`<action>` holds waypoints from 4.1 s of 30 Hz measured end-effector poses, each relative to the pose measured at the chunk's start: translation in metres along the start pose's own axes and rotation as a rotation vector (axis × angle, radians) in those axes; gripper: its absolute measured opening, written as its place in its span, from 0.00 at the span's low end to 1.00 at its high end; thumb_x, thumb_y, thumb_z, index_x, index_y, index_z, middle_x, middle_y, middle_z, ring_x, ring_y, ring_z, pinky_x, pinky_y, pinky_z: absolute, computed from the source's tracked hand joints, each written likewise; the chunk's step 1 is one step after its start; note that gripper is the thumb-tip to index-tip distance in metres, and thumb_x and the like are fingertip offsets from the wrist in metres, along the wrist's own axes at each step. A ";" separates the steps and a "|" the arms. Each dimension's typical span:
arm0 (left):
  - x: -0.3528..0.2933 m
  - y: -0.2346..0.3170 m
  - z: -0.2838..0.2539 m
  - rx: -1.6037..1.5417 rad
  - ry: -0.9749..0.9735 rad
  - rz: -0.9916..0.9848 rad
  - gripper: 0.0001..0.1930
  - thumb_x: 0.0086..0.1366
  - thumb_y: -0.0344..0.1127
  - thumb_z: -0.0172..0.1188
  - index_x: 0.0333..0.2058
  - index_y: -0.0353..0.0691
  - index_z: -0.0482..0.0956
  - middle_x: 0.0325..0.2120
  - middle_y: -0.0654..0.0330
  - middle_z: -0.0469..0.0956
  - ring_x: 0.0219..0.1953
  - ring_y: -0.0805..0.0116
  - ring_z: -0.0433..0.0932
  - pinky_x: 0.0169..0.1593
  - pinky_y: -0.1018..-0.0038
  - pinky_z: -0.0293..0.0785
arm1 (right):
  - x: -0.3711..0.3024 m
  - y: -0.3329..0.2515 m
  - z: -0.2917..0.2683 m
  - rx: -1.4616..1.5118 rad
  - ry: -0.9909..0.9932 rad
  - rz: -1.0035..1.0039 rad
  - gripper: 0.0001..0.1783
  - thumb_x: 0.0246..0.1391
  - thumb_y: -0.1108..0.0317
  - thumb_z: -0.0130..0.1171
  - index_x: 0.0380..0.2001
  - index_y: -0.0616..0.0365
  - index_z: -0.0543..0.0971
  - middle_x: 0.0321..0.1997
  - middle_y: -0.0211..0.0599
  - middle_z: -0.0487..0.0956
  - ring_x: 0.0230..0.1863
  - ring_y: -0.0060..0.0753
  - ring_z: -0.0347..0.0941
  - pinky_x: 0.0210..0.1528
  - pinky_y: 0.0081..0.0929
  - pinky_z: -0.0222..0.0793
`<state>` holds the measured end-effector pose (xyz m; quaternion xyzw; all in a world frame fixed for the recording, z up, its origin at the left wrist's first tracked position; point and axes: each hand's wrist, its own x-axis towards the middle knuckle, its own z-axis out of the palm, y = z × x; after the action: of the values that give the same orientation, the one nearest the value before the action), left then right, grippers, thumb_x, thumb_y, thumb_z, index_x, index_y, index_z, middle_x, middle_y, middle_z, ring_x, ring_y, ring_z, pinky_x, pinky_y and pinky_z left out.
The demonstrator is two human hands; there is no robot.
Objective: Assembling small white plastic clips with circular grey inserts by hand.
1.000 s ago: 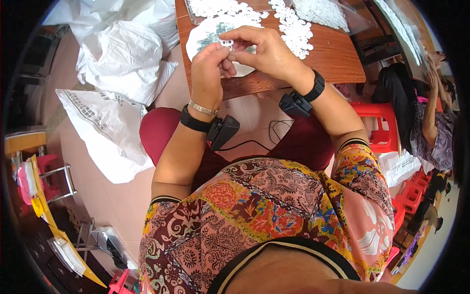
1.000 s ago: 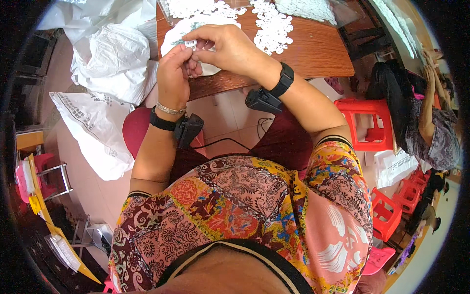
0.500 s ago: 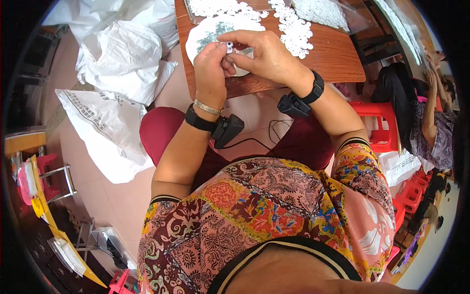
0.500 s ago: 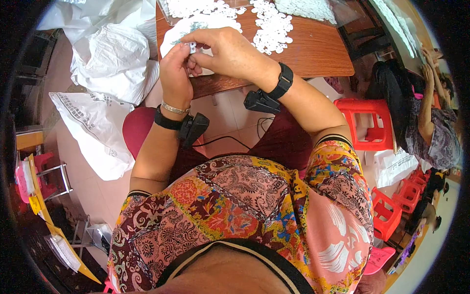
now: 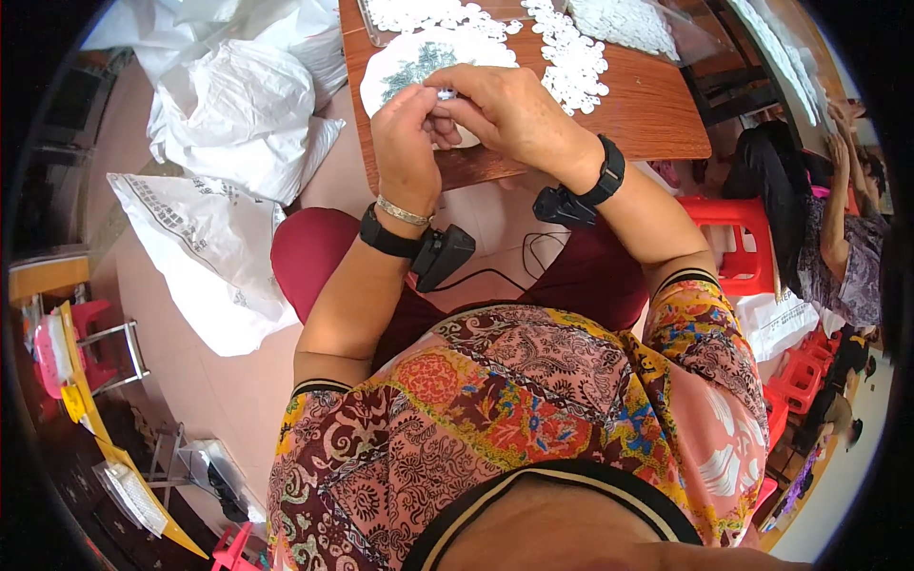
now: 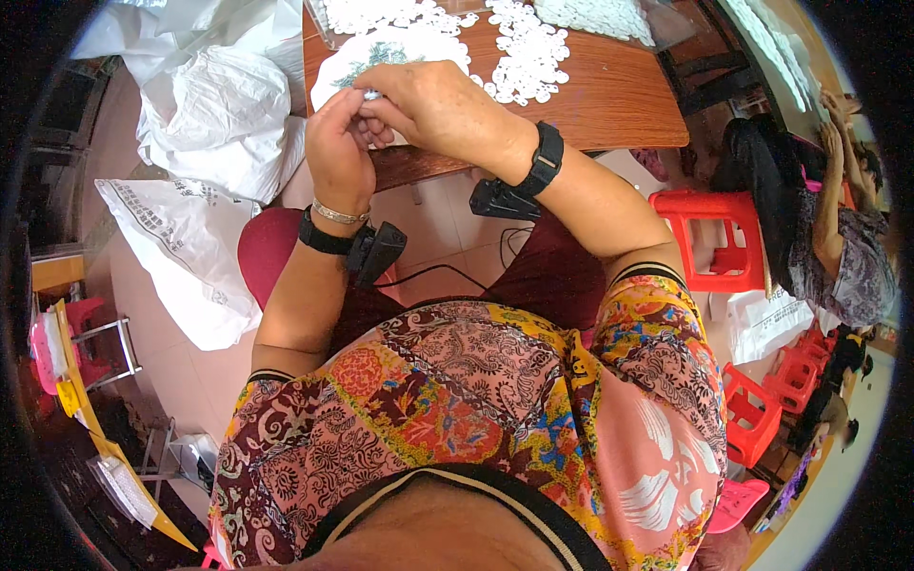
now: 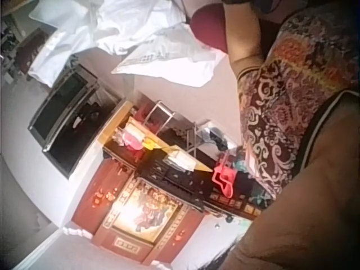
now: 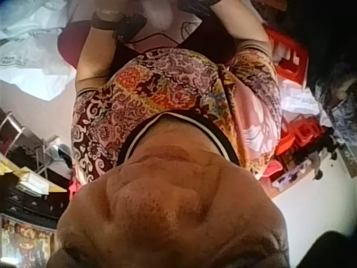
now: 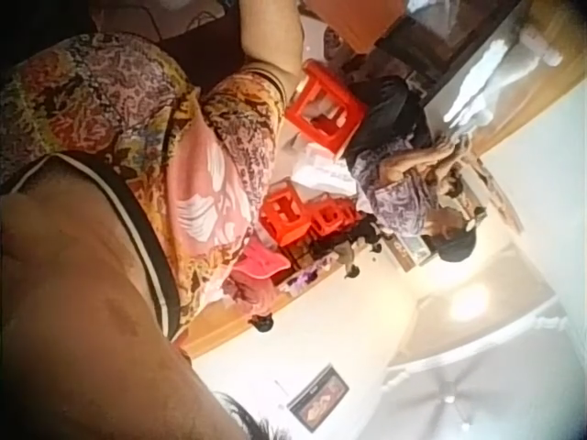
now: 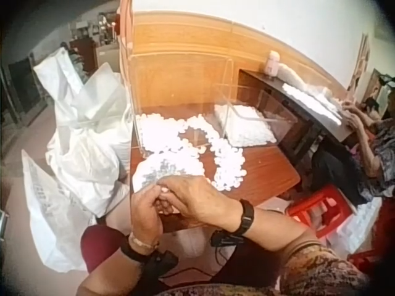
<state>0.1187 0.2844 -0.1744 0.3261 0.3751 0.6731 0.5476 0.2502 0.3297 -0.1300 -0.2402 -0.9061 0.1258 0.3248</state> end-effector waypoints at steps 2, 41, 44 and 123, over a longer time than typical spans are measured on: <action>-0.002 0.001 0.001 -0.004 -0.008 0.000 0.13 0.62 0.36 0.46 0.26 0.33 0.74 0.17 0.62 0.72 0.17 0.76 0.69 0.21 0.83 0.63 | -0.001 -0.001 0.000 -0.010 -0.008 0.011 0.11 0.51 0.70 0.56 0.39 0.57 0.76 0.30 0.42 0.78 0.30 0.44 0.76 0.30 0.30 0.72; -0.008 0.011 0.003 0.052 0.003 0.089 0.12 0.60 0.34 0.46 0.22 0.33 0.73 0.14 0.62 0.70 0.16 0.77 0.68 0.20 0.82 0.61 | 0.001 -0.007 -0.003 -0.052 0.092 -0.101 0.08 0.51 0.66 0.56 0.33 0.58 0.74 0.21 0.40 0.76 0.24 0.42 0.76 0.25 0.31 0.71; -0.007 0.010 0.002 0.057 -0.015 0.096 0.12 0.60 0.34 0.46 0.22 0.33 0.72 0.14 0.62 0.70 0.15 0.77 0.67 0.20 0.82 0.61 | 0.001 -0.007 -0.002 -0.053 0.098 -0.107 0.08 0.51 0.66 0.56 0.32 0.58 0.74 0.21 0.40 0.77 0.24 0.42 0.76 0.25 0.32 0.71; 0.024 0.024 -0.038 0.138 0.071 0.203 0.11 0.63 0.33 0.47 0.29 0.32 0.74 0.17 0.63 0.68 0.21 0.77 0.66 0.28 0.81 0.65 | 0.052 0.088 -0.191 -0.631 0.547 0.145 0.13 0.46 0.69 0.60 0.36 0.63 0.78 0.32 0.46 0.78 0.36 0.46 0.75 0.38 0.32 0.71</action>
<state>0.0706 0.2994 -0.1723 0.3751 0.4048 0.7089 0.4392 0.3704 0.4451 0.0082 -0.4154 -0.7613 -0.2034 0.4543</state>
